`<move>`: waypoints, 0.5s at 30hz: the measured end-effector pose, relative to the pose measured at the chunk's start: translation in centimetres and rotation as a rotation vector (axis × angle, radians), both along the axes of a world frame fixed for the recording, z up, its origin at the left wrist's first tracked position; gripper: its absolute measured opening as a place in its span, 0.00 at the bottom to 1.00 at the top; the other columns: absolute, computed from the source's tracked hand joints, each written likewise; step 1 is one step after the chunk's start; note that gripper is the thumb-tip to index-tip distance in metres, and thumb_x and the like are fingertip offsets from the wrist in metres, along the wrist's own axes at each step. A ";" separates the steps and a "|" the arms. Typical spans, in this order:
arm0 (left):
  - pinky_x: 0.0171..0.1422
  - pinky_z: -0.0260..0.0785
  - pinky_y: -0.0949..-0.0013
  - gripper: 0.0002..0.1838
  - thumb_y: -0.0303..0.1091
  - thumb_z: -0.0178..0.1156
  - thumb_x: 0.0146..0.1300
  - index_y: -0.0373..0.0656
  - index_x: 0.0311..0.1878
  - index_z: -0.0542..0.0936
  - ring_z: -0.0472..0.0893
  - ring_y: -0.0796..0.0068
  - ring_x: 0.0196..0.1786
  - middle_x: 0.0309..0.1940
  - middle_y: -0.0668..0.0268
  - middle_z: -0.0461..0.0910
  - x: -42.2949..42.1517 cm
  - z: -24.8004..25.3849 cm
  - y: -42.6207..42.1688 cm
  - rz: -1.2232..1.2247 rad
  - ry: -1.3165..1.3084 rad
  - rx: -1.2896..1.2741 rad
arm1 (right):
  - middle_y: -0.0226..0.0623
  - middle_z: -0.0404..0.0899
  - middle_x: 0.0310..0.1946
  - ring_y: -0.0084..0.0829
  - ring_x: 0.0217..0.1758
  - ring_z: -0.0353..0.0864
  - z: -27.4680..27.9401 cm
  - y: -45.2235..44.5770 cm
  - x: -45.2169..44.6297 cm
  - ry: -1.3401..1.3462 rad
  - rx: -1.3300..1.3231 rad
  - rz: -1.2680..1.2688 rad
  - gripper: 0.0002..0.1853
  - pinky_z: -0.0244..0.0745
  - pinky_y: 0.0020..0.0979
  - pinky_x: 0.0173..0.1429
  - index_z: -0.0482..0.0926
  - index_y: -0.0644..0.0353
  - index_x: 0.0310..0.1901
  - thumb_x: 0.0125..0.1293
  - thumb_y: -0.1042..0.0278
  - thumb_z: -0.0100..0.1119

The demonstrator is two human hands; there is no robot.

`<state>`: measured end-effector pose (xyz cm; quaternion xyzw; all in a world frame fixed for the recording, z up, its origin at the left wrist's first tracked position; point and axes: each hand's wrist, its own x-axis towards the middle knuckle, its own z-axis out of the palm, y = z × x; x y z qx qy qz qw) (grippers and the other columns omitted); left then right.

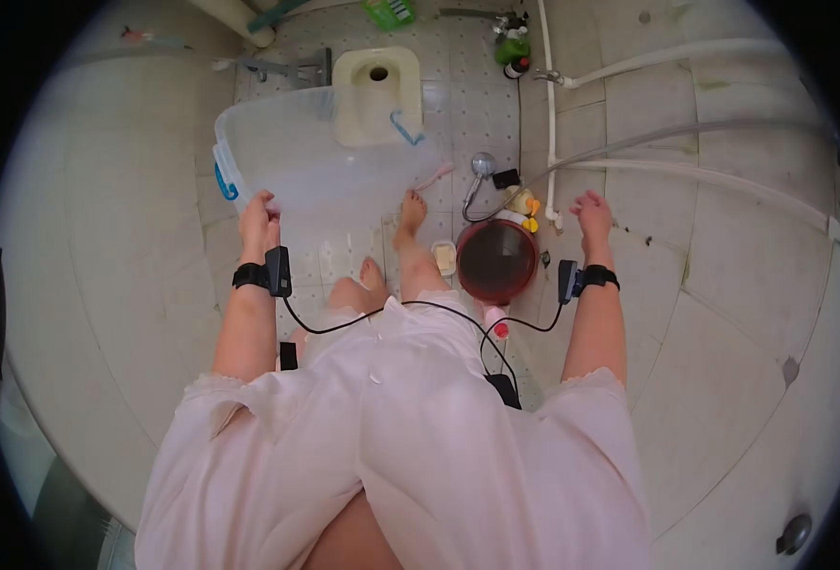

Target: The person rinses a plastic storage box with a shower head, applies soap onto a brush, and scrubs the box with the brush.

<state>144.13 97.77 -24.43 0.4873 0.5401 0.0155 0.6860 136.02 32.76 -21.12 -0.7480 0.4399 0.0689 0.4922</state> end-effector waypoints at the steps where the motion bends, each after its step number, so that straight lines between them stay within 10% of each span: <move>1: 0.26 0.63 0.66 0.10 0.22 0.67 0.53 0.39 0.34 0.75 0.72 0.71 0.20 0.22 0.64 0.74 1.6 -0.5 -0.9 0.032 -0.008 -0.031 | 0.39 0.85 0.45 0.28 0.40 0.87 0.0 -1.0 1.9 -0.031 -0.086 -0.035 0.25 0.79 0.29 0.45 0.73 0.65 0.68 0.73 0.64 0.57; 6: 0.23 0.60 0.66 0.13 0.20 0.67 0.52 0.39 0.36 0.73 0.72 0.70 0.18 0.23 0.64 0.73 8.4 -3.3 -6.8 -0.015 0.024 -0.003 | 0.42 0.81 0.55 0.30 0.44 0.87 1.1 -6.4 10.3 -0.328 -0.232 -0.236 0.40 0.78 0.30 0.45 0.55 0.62 0.79 0.70 0.65 0.63; 15: 0.23 0.60 0.67 0.11 0.21 0.66 0.54 0.41 0.35 0.72 0.71 0.72 0.18 0.21 0.65 0.72 14.5 -13.3 -12.2 -0.046 0.039 -0.171 | 0.38 0.80 0.56 0.33 0.47 0.87 2.4 -5.3 13.7 -0.362 -0.150 -0.437 0.40 0.77 0.29 0.46 0.60 0.58 0.76 0.68 0.61 0.70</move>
